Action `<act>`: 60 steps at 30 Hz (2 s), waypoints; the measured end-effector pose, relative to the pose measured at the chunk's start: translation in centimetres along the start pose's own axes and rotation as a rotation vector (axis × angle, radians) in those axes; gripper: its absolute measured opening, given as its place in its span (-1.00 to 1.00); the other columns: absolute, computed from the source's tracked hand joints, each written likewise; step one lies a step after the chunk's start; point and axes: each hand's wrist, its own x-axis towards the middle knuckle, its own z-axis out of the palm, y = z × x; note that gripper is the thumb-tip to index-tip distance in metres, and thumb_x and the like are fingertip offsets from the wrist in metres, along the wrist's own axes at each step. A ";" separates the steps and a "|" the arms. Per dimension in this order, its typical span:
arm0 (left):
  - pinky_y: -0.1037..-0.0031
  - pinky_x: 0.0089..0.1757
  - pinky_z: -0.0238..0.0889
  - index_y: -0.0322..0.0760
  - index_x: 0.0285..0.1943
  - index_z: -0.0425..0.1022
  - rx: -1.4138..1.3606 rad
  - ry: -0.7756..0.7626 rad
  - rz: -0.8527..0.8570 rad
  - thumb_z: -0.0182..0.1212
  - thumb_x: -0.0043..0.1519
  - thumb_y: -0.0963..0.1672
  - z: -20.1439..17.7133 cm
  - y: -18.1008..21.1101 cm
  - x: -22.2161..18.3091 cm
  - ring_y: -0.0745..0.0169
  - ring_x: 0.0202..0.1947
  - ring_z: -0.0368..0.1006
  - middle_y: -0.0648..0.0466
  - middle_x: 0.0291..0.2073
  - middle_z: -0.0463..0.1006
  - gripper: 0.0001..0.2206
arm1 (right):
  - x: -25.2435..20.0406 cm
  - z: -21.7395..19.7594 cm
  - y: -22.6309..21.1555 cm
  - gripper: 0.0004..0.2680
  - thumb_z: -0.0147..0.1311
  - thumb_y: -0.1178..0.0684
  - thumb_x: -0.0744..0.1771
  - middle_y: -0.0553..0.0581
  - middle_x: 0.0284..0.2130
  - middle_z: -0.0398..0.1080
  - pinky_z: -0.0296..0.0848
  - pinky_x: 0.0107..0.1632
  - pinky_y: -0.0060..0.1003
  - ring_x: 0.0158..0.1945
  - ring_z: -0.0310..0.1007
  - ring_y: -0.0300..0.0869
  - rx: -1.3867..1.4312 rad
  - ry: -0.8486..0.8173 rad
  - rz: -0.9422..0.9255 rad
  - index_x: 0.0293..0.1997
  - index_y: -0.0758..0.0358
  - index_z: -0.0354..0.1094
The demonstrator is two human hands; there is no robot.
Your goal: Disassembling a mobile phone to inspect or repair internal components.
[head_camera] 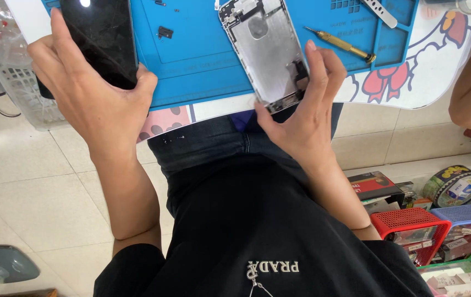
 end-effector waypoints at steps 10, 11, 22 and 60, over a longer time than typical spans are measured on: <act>0.13 0.22 0.15 -0.25 0.63 -0.11 -0.042 -0.012 0.000 0.44 0.21 0.02 -0.1 0.3 0.1 0.05 0.32 0.10 -0.04 0.26 0.14 -0.10 | 0.2 -3.6 2.2 -0.23 0.44 0.12 0.25 0.28 0.12 0.26 0.39 0.18 -0.22 0.07 0.33 0.00 -0.025 -0.052 0.130 0.58 0.32 -0.12; 0.11 0.25 0.11 -0.23 0.63 -0.11 -0.055 -0.003 0.001 0.39 0.24 0.07 -0.2 0.5 0.1 0.04 0.35 0.08 -0.04 0.28 0.13 -0.11 | 0.0 -4.1 2.6 -0.27 0.43 0.14 0.24 0.28 0.15 0.26 0.41 0.19 -0.25 0.12 0.35 -0.02 -0.024 -0.015 0.097 0.54 0.33 -0.08; 0.20 0.30 0.06 -0.20 0.56 0.16 -0.197 0.102 0.017 0.23 0.44 -0.02 -2.7 3.4 1.2 0.13 0.41 0.15 0.02 0.37 0.21 -0.45 | -3.6 -5.9 6.2 -0.30 0.39 0.18 0.30 0.11 0.27 0.21 0.37 0.25 -0.49 0.22 0.33 -0.27 0.420 0.158 0.225 0.58 0.34 -0.09; 0.24 0.02 0.24 -0.19 0.17 0.52 -0.507 -0.290 0.424 0.37 0.23 -0.15 2.8 13.9 0.4 0.09 0.07 0.45 0.14 0.14 0.47 -0.68 | -3.6 -1.8 0.7 -0.08 0.53 -0.19 0.17 0.35 0.27 0.06 0.47 -0.19 -0.24 -0.16 0.37 -0.06 -0.037 -0.132 0.199 0.54 0.41 -0.20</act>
